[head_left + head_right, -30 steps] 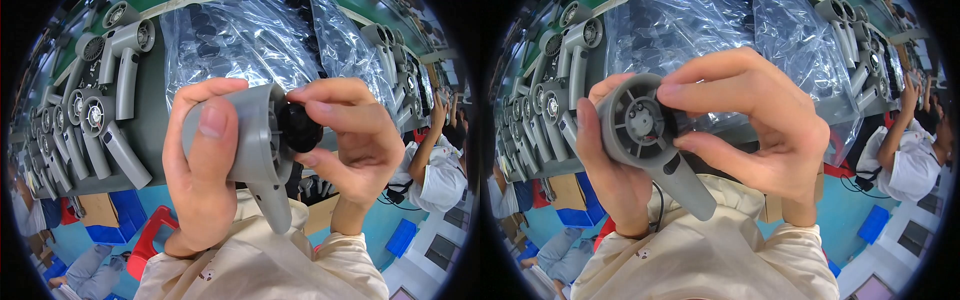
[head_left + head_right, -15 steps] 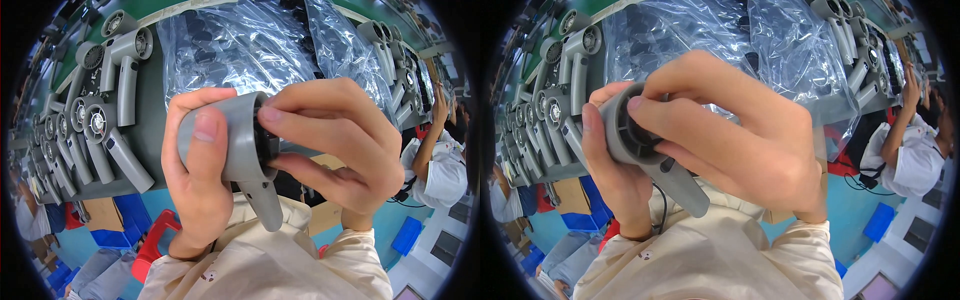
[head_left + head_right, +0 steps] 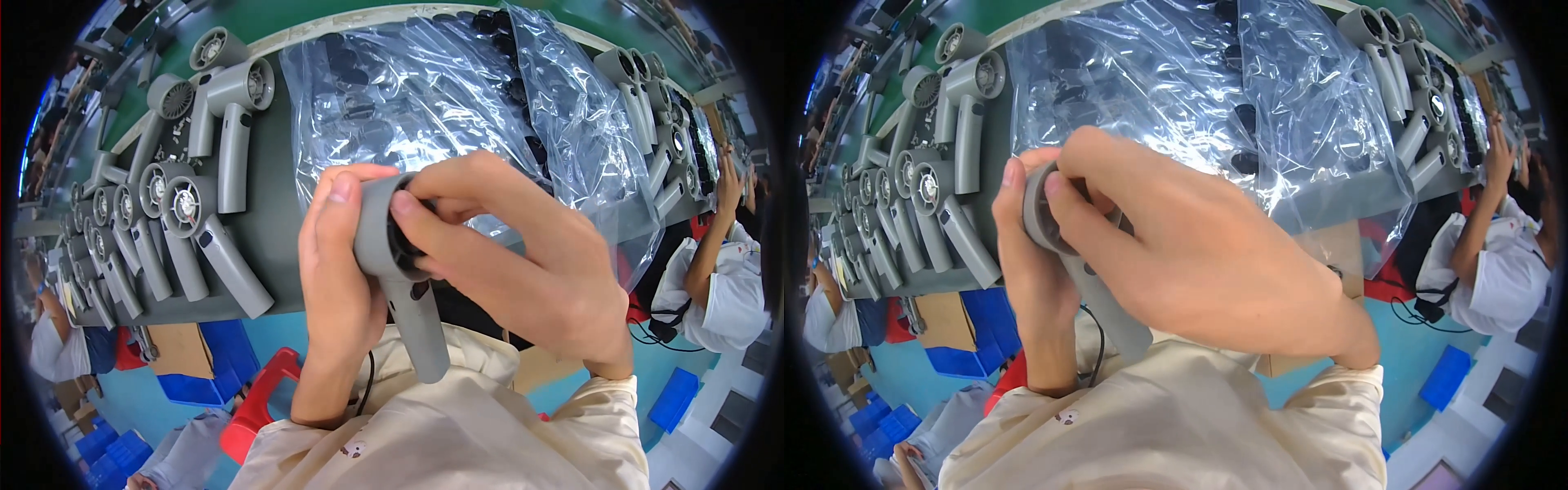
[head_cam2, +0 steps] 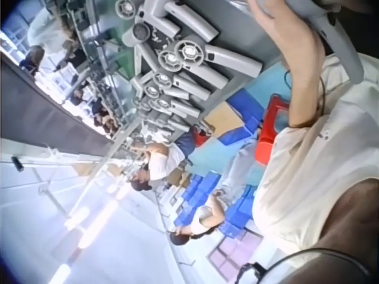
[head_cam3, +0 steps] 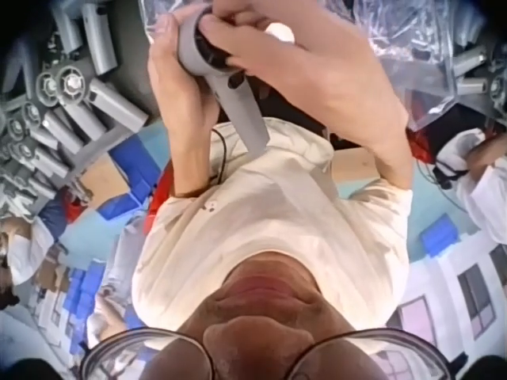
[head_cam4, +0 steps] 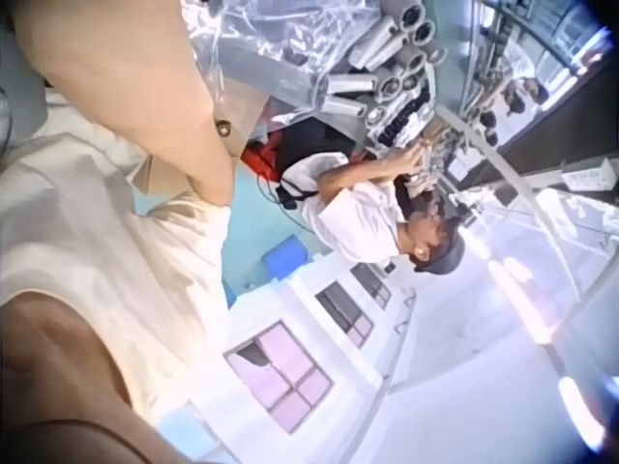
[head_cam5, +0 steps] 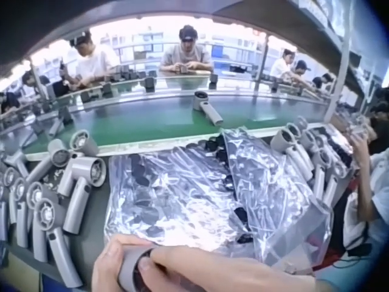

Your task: The person assembles circular components and plastic caps onto plastic handle structures by hand, working on a production line.

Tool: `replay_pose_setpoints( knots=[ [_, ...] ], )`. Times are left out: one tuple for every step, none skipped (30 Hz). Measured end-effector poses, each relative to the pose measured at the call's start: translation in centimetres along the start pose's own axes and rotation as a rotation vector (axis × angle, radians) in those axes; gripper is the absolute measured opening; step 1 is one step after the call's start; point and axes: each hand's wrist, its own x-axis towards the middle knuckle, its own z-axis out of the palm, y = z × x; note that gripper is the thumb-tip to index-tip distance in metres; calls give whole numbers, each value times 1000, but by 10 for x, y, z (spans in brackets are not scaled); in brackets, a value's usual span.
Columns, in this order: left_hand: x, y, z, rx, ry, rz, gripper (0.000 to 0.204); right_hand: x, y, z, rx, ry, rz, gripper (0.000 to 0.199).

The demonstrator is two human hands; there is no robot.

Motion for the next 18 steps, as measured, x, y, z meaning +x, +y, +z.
replay_pose_setpoints(
  knots=[
    [1,-1,-2,11,-2,12,46,3,9,-2,6,-31,-154,34],
    [2,-2,-2,-165,-58,32,46,5,17,-3,7,-60,-304,37],
    [4,-2,-3,-339,-114,50,46,2,19,-2,10,-50,-314,37],
    [4,-2,-6,-310,-137,43,52,-2,19,1,56,128,-237,45],
    [5,0,-2,-353,-215,107,54,-8,18,4,100,303,-154,54],
    [6,0,6,-416,-254,143,54,-14,16,7,70,244,-76,68],
    [6,0,13,-478,-294,178,54,-15,10,18,240,213,-27,65],
    [7,-4,14,-402,-276,252,55,-14,8,33,451,263,16,65],
    [9,-6,12,-393,-284,248,55,-15,7,43,663,312,59,65],
    [12,-8,8,-12,-110,448,55,-18,6,45,667,323,59,65],
    [14,-9,9,368,71,640,56,-20,6,44,687,292,55,64],
    [10,-6,14,406,133,674,56,-23,6,43,705,260,52,64],
    [5,-4,15,404,128,673,56,-25,5,41,703,264,53,64],
    [-4,-1,16,377,93,657,56,-29,2,38,656,253,42,63],
    [-11,1,17,349,59,640,56,-31,1,35,608,242,32,62],
    [-17,1,18,228,-19,623,55,-33,9,36,594,274,-57,62],
    [-20,1,19,231,-44,618,56,-33,8,36,596,273,-55,62],
    [-23,-1,19,255,-41,598,55,-33,6,35,607,301,-12,62]
  ],
)
